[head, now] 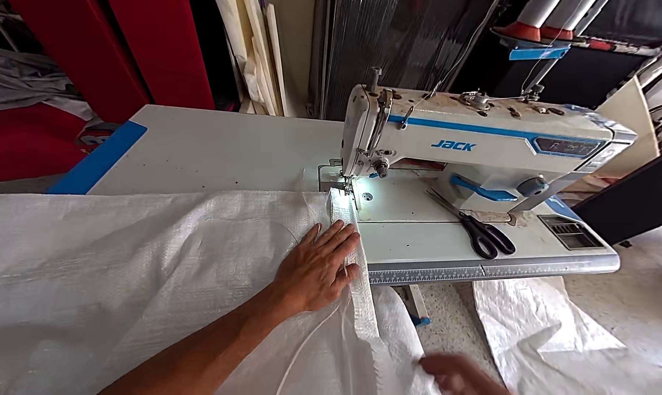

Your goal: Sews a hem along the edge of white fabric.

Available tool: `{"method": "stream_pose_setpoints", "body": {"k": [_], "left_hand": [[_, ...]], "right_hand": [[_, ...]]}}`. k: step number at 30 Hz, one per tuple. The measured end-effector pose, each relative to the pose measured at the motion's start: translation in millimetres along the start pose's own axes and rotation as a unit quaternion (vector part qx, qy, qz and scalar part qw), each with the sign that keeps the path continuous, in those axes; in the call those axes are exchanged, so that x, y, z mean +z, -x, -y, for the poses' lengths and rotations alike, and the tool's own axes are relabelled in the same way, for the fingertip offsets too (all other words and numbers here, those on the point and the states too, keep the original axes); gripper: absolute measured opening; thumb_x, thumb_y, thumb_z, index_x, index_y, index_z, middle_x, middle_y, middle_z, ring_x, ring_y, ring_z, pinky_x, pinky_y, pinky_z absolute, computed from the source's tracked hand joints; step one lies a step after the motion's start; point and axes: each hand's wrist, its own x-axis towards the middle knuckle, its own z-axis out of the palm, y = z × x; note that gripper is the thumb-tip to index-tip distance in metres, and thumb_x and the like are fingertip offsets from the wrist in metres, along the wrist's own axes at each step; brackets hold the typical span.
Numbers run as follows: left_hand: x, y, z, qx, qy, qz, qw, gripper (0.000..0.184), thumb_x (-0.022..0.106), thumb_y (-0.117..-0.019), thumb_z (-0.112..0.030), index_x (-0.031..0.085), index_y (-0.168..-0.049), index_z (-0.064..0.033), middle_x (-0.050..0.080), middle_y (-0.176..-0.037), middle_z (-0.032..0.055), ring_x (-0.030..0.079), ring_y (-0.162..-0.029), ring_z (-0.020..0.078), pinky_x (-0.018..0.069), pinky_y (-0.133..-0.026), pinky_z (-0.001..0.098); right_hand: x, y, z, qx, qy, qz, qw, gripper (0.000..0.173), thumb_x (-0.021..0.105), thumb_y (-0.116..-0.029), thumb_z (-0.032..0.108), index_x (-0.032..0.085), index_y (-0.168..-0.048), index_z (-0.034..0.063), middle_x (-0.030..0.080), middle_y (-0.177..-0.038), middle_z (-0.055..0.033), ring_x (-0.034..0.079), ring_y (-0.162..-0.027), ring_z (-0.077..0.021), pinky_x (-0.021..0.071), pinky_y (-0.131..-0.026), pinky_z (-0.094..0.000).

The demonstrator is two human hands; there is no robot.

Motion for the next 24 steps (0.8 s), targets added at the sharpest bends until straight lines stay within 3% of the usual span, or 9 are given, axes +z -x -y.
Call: {"method": "stream_pose_setpoints", "body": {"k": [2,4,5,8,10,16,24], "left_hand": [[1,0,2,0.009,0.004,-0.005,1.0,0.067,0.023,-0.1066,-0.059,0.037,-0.161,-0.0224,0.029,-0.169,-0.0051,0.018,-0.158,0.015,0.0131,-0.128,0.0535],[-1,0,5,0.015,-0.007,-0.001,1.0,0.068,0.023,-0.106,-0.06,0.037,-0.161,-0.0225,0.029,-0.169,-0.0049,0.019,-0.158,0.0156,0.0146,-0.128,0.0532],[-1,0,6,0.019,-0.01,-0.009,1.0,0.068,0.024,-0.1058,-0.06,0.04,-0.16,-0.0217,0.032,-0.168,-0.0038,0.022,-0.157,0.0167,0.017,-0.127,0.0536],[0,1,7,0.021,-0.017,-0.017,0.999,0.068,0.024,-0.1057,-0.06,0.04,-0.16,-0.0216,0.033,-0.168,-0.0036,0.023,-0.157,0.0167,0.0184,-0.127,0.0525],[1,1,7,0.019,-0.022,-0.013,0.999,0.068,0.025,-0.1058,-0.061,0.039,-0.16,-0.0217,0.032,-0.168,-0.0037,0.023,-0.157,0.0155,0.018,-0.128,0.0511],[-1,1,7,0.019,-0.026,-0.005,0.999,0.067,0.025,-0.1064,-0.06,0.039,-0.16,-0.0224,0.031,-0.169,-0.0044,0.022,-0.157,0.015,0.0175,-0.128,0.0498],[-3,-4,15,0.027,-0.012,0.004,1.0,0.065,0.024,-0.1071,-0.058,0.039,-0.16,-0.0227,0.03,-0.169,-0.0041,0.02,-0.158,0.0152,0.0155,-0.129,0.0476]], "right_hand": [[-39,-39,-7,-0.057,0.107,-0.139,0.983,0.047,0.043,-0.1081,0.035,0.066,-0.126,-0.0019,0.071,-0.122,-0.0135,0.07,-0.107,-0.0182,0.0596,-0.088,-0.0415],[-76,-87,-19,-0.094,0.239,-0.254,0.933,0.054,0.041,-0.105,0.042,0.064,-0.133,0.002,0.067,-0.13,-0.0173,0.068,-0.112,-0.0271,0.056,-0.087,-0.0522],[-92,-111,-25,-0.102,0.285,-0.276,0.912,0.058,0.039,-0.1031,0.043,0.06,-0.138,0.0018,0.061,-0.139,-0.02,0.063,-0.123,-0.0331,0.0527,-0.095,-0.0576],[-126,-169,-47,-0.107,0.351,-0.281,0.887,0.068,0.04,-0.1019,0.046,0.044,-0.152,0.0006,0.037,-0.161,-0.0234,0.034,-0.149,-0.042,0.0317,-0.117,-0.0628],[-135,-194,-65,-0.117,0.381,-0.263,0.878,0.07,0.039,-0.1025,0.046,0.04,-0.155,0.0,0.033,-0.163,-0.0229,0.027,-0.153,-0.0416,0.0264,-0.121,-0.0611],[-135,-206,-84,-0.131,0.398,-0.235,0.877,0.066,0.037,-0.1027,0.042,0.041,-0.154,0.0007,0.038,-0.161,-0.0216,0.03,-0.152,-0.0416,0.0277,-0.12,-0.0619],[-141,-210,-87,-0.115,0.392,-0.239,0.881,0.071,0.035,-0.1015,0.046,0.039,-0.155,0.0002,0.038,-0.161,-0.0221,0.029,-0.153,-0.0406,0.0251,-0.122,-0.0593]]}}
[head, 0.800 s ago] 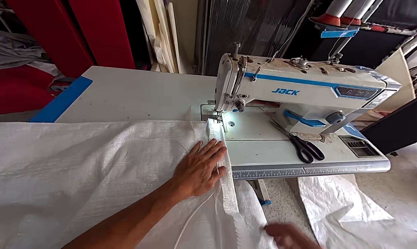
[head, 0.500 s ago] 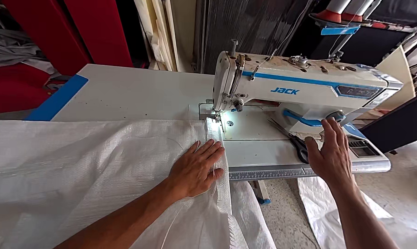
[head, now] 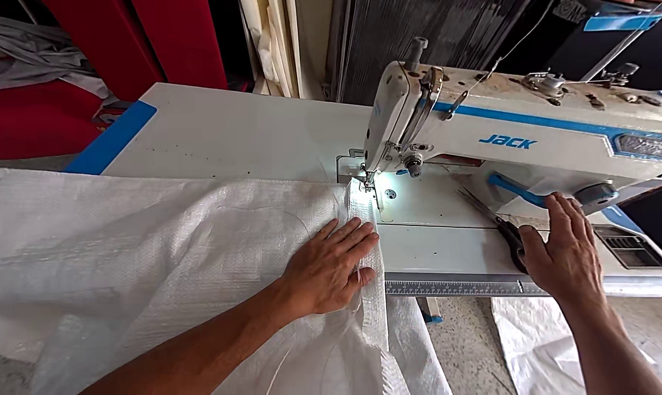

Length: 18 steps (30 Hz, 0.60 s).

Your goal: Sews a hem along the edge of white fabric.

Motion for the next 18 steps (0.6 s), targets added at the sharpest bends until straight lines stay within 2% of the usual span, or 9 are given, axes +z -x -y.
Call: {"method": "stream_pose_setpoints", "body": {"k": [8,12,15,18], "left_hand": [[-4,-7,5,-0.004,0.013,0.009,1.0,0.064,0.024,-0.1076,-0.055,0.038,-0.161,-0.0224,0.029,-0.169,-0.0032,0.019,-0.158,0.0156,0.0137,-0.129,0.0471],[-6,-12,8,-0.005,0.019,0.027,0.999,0.064,0.024,-0.1079,-0.054,0.036,-0.162,-0.0224,0.027,-0.17,-0.0025,0.016,-0.159,0.0166,0.0118,-0.129,0.0486],[-5,-14,11,0.002,0.018,0.016,1.0,0.063,0.025,-0.1079,-0.054,0.037,-0.161,-0.0218,0.029,-0.169,-0.0018,0.018,-0.158,0.0174,0.0129,-0.129,0.0487],[-6,-17,13,0.001,0.021,0.015,1.0,0.063,0.025,-0.1079,-0.053,0.038,-0.161,-0.0211,0.029,-0.169,-0.0008,0.019,-0.158,0.0183,0.0137,-0.129,0.0488]], "right_hand": [[0,0,3,0.005,-0.003,-0.003,1.0,0.071,0.037,-0.1005,0.046,0.041,-0.154,-0.0009,0.039,-0.161,-0.0215,0.029,-0.153,-0.039,0.0245,-0.123,-0.0568],[-1,1,5,0.001,-0.005,-0.004,1.0,0.07,0.038,-0.1,0.045,0.042,-0.153,-0.0008,0.04,-0.16,-0.0234,0.029,-0.152,-0.0412,0.0241,-0.122,-0.0589],[0,1,6,0.002,-0.008,-0.008,1.0,0.071,0.039,-0.0993,0.046,0.042,-0.153,-0.0012,0.039,-0.16,-0.0234,0.029,-0.152,-0.0413,0.0243,-0.122,-0.0591],[0,2,8,0.002,-0.007,-0.015,1.0,0.069,0.039,-0.0993,0.045,0.046,-0.15,-0.0013,0.043,-0.157,-0.0239,0.033,-0.15,-0.0416,0.026,-0.121,-0.0594]]}}
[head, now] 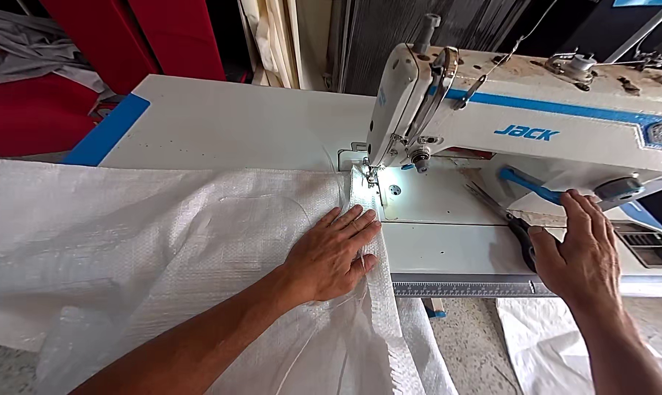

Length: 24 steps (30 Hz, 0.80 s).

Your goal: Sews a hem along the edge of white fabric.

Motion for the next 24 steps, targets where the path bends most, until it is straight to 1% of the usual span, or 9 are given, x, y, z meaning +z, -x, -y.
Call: {"method": "stream_pose_setpoints", "body": {"k": [2,4,6,7,14,19,20,22,24], "left_hand": [[-1,-1,0,-0.003,-0.002,0.001,1.0,0.063,0.025,-0.1081,-0.053,0.038,-0.161,-0.0214,0.029,-0.169,-0.0008,0.019,-0.158,0.0183,0.0137,-0.129,0.0489],[1,-1,1,-0.002,-0.003,-0.001,1.0,0.062,0.025,-0.1082,-0.052,0.038,-0.161,-0.0218,0.029,-0.169,-0.0015,0.019,-0.158,0.0178,0.0133,-0.129,0.0488],[1,-1,1,0.001,-0.006,-0.003,1.0,0.062,0.025,-0.1081,-0.052,0.037,-0.161,-0.0219,0.028,-0.17,-0.0021,0.018,-0.158,0.017,0.0129,-0.129,0.0486],[1,-1,0,0.001,-0.004,-0.002,1.0,0.062,0.025,-0.1082,-0.052,0.037,-0.161,-0.0222,0.028,-0.17,-0.0022,0.018,-0.159,0.0169,0.0127,-0.129,0.049],[1,5,-4,-0.003,-0.001,0.009,1.0,0.061,0.025,-0.108,-0.052,0.037,-0.161,-0.0234,0.026,-0.17,-0.0032,0.016,-0.159,0.0151,0.0115,-0.13,0.0489],[0,9,-6,0.001,0.002,0.012,1.0,0.061,0.024,-0.1083,-0.051,0.036,-0.162,-0.0239,0.025,-0.171,-0.0039,0.015,-0.159,0.0144,0.0107,-0.129,0.0493],[1,10,-7,0.003,-0.001,0.011,1.0,0.061,0.024,-0.1083,-0.052,0.036,-0.162,-0.0242,0.025,-0.171,-0.0042,0.015,-0.159,0.014,0.0108,-0.13,0.049],[0,11,-8,0.003,-0.003,0.017,1.0,0.061,0.024,-0.1084,-0.052,0.035,-0.162,-0.0248,0.024,-0.171,-0.0047,0.014,-0.159,0.0135,0.0106,-0.13,0.0487],[-2,10,-9,0.0,-0.005,0.026,1.0,0.061,0.024,-0.1085,-0.052,0.034,-0.162,-0.0251,0.024,-0.171,-0.0046,0.014,-0.159,0.0142,0.0107,-0.13,0.0487]], "right_hand": [[0,1,1,0.007,-0.002,0.004,1.0,0.063,0.039,-0.1003,0.042,0.054,-0.143,-0.0013,0.05,-0.152,-0.0241,0.042,-0.144,-0.0424,0.0324,-0.116,-0.0611],[3,6,-2,0.021,-0.006,0.022,1.0,0.059,0.037,-0.102,0.04,0.06,-0.138,-0.0001,0.055,-0.147,-0.0231,0.051,-0.137,-0.0427,0.0394,-0.108,-0.0647],[10,12,-7,0.028,-0.01,0.035,0.999,0.06,0.034,-0.1022,0.04,0.063,-0.136,0.0006,0.056,-0.146,-0.0211,0.054,-0.134,-0.042,0.0423,-0.104,-0.0661],[13,14,-8,0.028,-0.013,0.036,0.999,0.06,0.033,-0.1025,0.04,0.064,-0.136,0.0002,0.056,-0.147,-0.0209,0.055,-0.134,-0.0418,0.0427,-0.104,-0.0659],[19,18,-6,0.043,-0.013,0.037,0.998,0.062,0.033,-0.1022,0.041,0.061,-0.138,-0.0007,0.054,-0.15,-0.0206,0.053,-0.135,-0.0414,0.0417,-0.104,-0.0663],[10,13,-5,0.045,-0.011,0.047,0.998,0.063,0.033,-0.1026,0.044,0.062,-0.138,0.0012,0.055,-0.149,-0.0192,0.054,-0.135,-0.0412,0.0416,-0.104,-0.0673],[5,10,-3,0.046,-0.009,0.048,0.998,0.064,0.033,-0.1023,0.046,0.06,-0.14,0.0017,0.054,-0.15,-0.0193,0.052,-0.136,-0.0414,0.0403,-0.105,-0.068],[-13,5,6,0.041,0.005,0.045,0.998,0.068,0.033,-0.1022,0.049,0.053,-0.147,0.0017,0.046,-0.156,-0.0199,0.044,-0.144,-0.0412,0.0361,-0.112,-0.0665],[-35,3,28,0.036,0.017,0.027,0.999,0.071,0.034,-0.1018,0.049,0.048,-0.15,-0.0012,0.041,-0.159,-0.023,0.041,-0.145,-0.0443,0.034,-0.113,-0.0665]]}}
